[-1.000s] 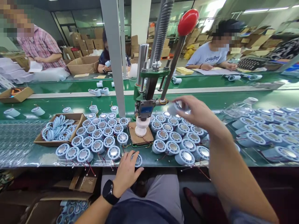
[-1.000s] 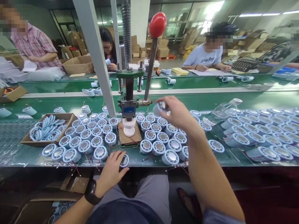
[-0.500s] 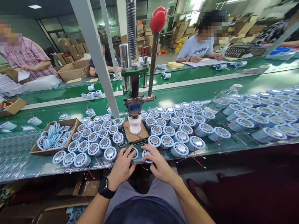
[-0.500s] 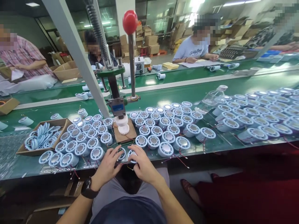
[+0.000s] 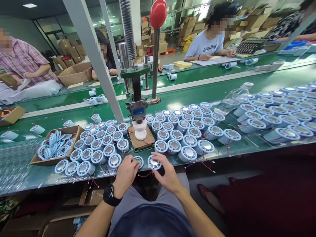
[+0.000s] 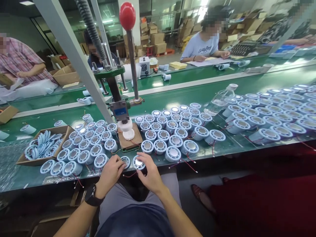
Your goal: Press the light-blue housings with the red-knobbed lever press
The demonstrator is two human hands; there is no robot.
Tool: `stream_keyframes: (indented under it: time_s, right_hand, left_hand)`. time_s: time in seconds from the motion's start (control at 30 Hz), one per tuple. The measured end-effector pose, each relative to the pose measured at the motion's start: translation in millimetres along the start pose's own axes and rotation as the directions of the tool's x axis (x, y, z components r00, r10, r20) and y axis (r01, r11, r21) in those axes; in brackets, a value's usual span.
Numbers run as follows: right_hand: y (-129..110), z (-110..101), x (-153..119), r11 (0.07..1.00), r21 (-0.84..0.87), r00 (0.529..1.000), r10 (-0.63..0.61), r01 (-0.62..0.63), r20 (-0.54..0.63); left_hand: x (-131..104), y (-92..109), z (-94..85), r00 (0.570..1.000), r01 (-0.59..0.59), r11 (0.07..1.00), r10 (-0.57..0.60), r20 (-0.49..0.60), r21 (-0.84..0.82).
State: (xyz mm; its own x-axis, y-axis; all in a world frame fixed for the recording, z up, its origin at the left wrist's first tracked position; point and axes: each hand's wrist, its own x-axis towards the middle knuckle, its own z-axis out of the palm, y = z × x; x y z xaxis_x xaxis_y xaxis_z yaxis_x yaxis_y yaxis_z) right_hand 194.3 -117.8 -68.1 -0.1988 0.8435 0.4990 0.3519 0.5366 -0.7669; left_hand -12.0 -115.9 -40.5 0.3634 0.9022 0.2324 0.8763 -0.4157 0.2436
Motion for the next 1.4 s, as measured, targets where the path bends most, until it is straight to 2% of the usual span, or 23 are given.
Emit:
stream_keyframes:
  time_s: [0.07,0.13,0.23,0.47,0.6,0.67,0.73,0.87,0.93,1.07,1.3,1.4]
  right_hand:
    - [0,8,5,1.000,0.025,1.000,-0.007,0.007,0.029]
    - [1,16,10,0.999,0.042,0.999,0.000,-0.001,0.039]
    - [3,19,16,0.998,0.041,0.999,0.039,-0.040,0.031]
    - [3,3,2,0.997,-0.020,0.989,0.082,-0.080,0.122]
    - [4,6,-2,0.985,-0.055,0.986,0.164,-0.162,0.037]
    - [3,11,0,0.986,-0.045,0.986,0.164,-0.163,0.009]
    - [2,16,2,0.989,-0.031,0.989,0.147,-0.146,0.010]
    - [-2,31,5,0.994,-0.014,0.994,0.106,-0.106,0.035]
    - [-3,39,5,0.996,-0.004,0.996,0.088,-0.088,0.020]
    - [-1,50,2,0.997,0.003,0.995,0.082,-0.082,-0.050]
    - [4,56,-4,0.993,-0.020,0.989,0.115,-0.118,-0.097]
    - [3,57,-5,0.992,-0.051,0.988,0.106,-0.112,-0.109]
  left_hand:
    - [2,1,1.4,0.996,-0.016,1.000,0.014,-0.092,-0.018]
    - [3,2,4.4,0.993,-0.047,0.998,0.042,-0.115,-0.046]
    - [1,1,7.9,0.997,-0.048,0.994,0.042,-0.067,-0.101]
    - [-16,3,5.3,1.000,0.005,0.992,-0.006,-0.004,-0.127]
    - [-22,4,5.4,0.995,0.074,0.976,-0.085,-0.047,-0.203]
    - [-20,6,-0.3,0.984,0.117,0.949,-0.150,-0.094,-0.294]
    - [-15,10,-10.5,0.982,0.103,0.920,-0.155,-0.108,-0.378]
    - [4,17,-31.2,0.996,-0.063,0.896,0.083,0.026,-0.440]
    - [12,16,-36.7,0.989,-0.066,0.891,0.118,0.089,-0.450]
    - [15,10,-39.4,0.988,0.025,0.858,0.057,0.144,-0.513]
    - [10,10,-35.5,0.983,0.177,0.742,-0.103,0.152,-0.646]
    - [9,8,-31.3,0.980,0.196,0.708,-0.125,0.153,-0.679]
